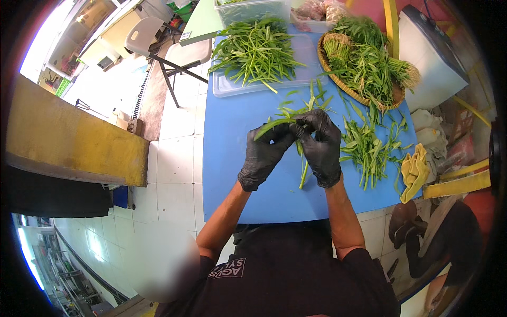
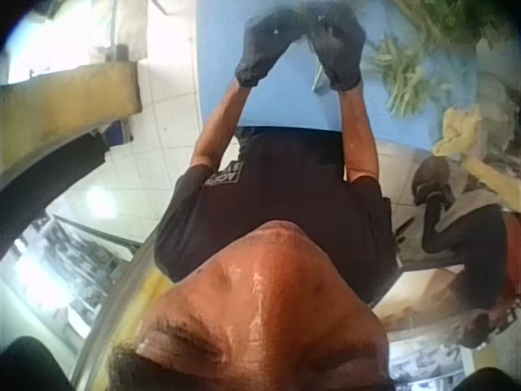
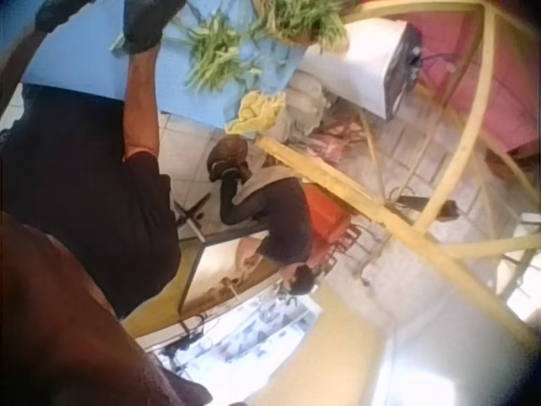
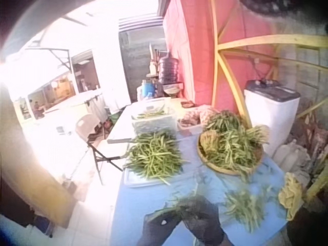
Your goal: The person stands at a blue table and manually trims green leafy vegetables. They pick up stems, snap off the ends, and remove leaves by hand, placing the prepared pieces into a clear plastic container.
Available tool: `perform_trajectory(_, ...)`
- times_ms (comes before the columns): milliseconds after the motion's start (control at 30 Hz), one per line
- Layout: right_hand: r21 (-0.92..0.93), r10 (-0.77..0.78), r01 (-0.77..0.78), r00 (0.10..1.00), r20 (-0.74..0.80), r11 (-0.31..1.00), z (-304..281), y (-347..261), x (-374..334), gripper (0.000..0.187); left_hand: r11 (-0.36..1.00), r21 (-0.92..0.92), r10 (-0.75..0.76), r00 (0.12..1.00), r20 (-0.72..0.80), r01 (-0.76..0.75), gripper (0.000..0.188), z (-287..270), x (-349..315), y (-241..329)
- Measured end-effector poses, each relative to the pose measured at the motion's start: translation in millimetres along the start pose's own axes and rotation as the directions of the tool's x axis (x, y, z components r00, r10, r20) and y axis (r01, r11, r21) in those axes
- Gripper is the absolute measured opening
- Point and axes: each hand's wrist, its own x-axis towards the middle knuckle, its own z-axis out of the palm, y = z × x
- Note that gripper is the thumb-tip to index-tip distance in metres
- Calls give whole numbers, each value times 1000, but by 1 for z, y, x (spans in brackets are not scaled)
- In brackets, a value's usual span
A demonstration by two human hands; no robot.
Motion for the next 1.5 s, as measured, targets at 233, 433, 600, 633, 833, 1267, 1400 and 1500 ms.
perform_trajectory(233, 190, 150, -166, 984, 93, 968, 5, 4, -1, 13, 798, -454, -323, 918, 232, 396, 27, -15, 21, -2)
perform_trajectory(433, 119, 61, -79, 987, 150, 990, -24, 13, -9, 14, 933, -313, -202, 979, -40, 179, 26, -27, 85, 11)
perform_trajectory(600, -790, 149, -234, 972, -181, 567, -100, 27, -18, 23, 982, -9, 188, 982, 2, -188, 26, -66, 199, 50)
perform_trajectory(633, -799, 92, -251, 966, -240, 546, -101, 22, -18, 24, 981, 108, 163, 987, 0, -162, 29, -83, 229, 52)
perform_trajectory(833, -477, 375, -376, 922, -102, 794, -74, 10, -64, 20, 523, 790, 613, 786, -87, -320, 29, -99, 256, 18)
perform_trajectory(1267, -145, 348, -350, 937, -41, 925, -19, -17, -46, 12, 980, -35, -181, 945, 272, 197, 18, 4, -13, -1)
perform_trajectory(1400, -182, 53, -50, 999, 13, 982, -9, -17, -41, 17, 940, -266, -187, 975, 120, 214, 14, 5, -7, -11)
perform_trajectory(1500, 154, 168, -140, 968, -185, 978, -9, -3, -53, 21, 939, -280, -183, 979, 85, 200, 13, -12, -3, -12)
